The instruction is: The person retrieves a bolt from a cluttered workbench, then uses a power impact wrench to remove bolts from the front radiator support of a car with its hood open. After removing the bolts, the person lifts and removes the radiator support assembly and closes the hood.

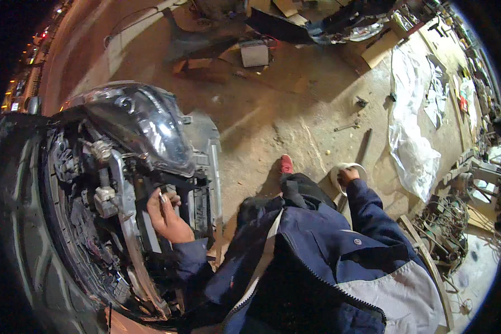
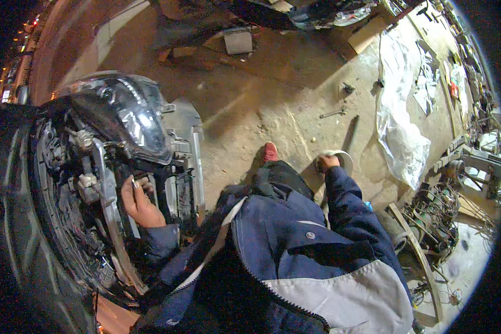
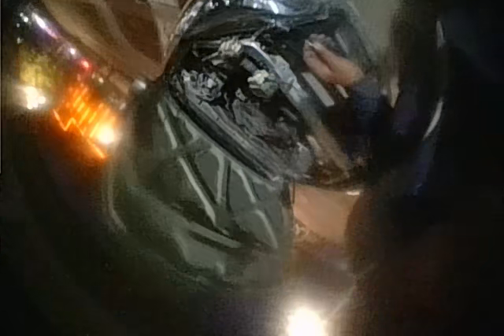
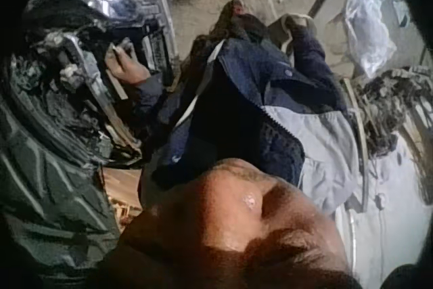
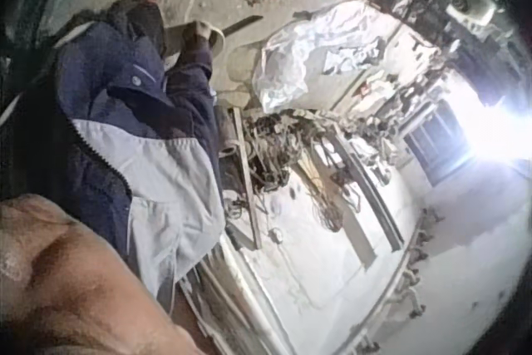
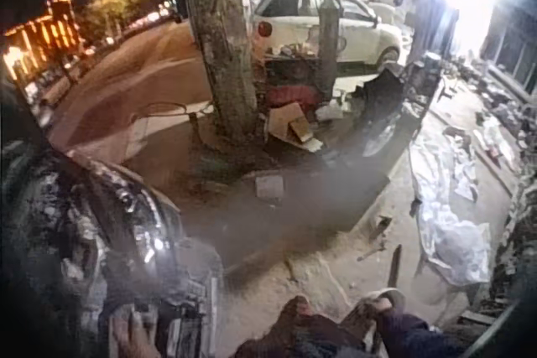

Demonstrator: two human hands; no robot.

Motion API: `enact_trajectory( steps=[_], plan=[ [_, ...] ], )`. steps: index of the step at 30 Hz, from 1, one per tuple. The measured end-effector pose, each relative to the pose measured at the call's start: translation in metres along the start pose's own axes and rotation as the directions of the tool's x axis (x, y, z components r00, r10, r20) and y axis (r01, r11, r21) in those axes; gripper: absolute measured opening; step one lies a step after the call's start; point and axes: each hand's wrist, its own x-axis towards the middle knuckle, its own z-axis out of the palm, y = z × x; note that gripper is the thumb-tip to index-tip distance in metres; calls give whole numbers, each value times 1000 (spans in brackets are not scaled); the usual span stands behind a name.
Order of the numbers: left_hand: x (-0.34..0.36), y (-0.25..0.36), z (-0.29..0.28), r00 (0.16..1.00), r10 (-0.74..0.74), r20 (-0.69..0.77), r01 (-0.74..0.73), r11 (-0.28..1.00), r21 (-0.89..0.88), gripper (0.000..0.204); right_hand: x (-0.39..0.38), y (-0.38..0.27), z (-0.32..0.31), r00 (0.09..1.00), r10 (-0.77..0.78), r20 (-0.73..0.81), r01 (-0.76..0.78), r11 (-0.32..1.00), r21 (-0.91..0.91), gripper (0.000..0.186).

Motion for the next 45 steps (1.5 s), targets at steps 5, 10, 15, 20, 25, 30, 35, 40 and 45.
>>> enact_trajectory(
  steps=[5, 10, 15, 20, 25, 30, 35, 40, 45],
  plan=[
    [28, 13, 57, 994, -68, 91, 62, 996, 62, 23, -12, -95, 11, 980, -1, -198, 14, 998, 64, 22],
    [73, 10, 101, 990, -68, 127, 61, 997, 55, 21, -4, -80, 8, 988, 26, -155, 3, 983, 184, 18],
    [134, 9, 162, 974, -72, 217, 64, 997, 43, 20, -3, -14, -6, 981, -192, -16, 131, 726, -675, 24],
    [209, 16, 214, 944, -19, 329, 27, 999, -18, 23, -19, -17, 12, 990, -127, 55, 111, 496, -861, 25],
    [273, 15, 249, 926, 2, 377, 11, 999, -31, 24, 12, -86, 49, 934, -232, 273, 219, -232, -948, 28],
    [309, 9, 263, 915, -49, 401, 88, 993, -79, 24, 6, -165, 130, 980, -18, -199, 36, 996, 86, 24],
    [315, 8, 266, 904, -92, 417, 132, 989, -67, 24, 3, -199, 172, 983, 37, -177, -13, 991, 133, 25],
    [312, 5, 261, 890, -144, 432, 180, 983, -43, 20, 27, -172, 153, 980, -197, 9, 175, 850, -497, 21],
    [305, 3, 252, 919, -162, 361, 181, 983, -21, 17, 51, -185, 157, 979, 112, -172, -123, 991, -51, 20]
  ],
)
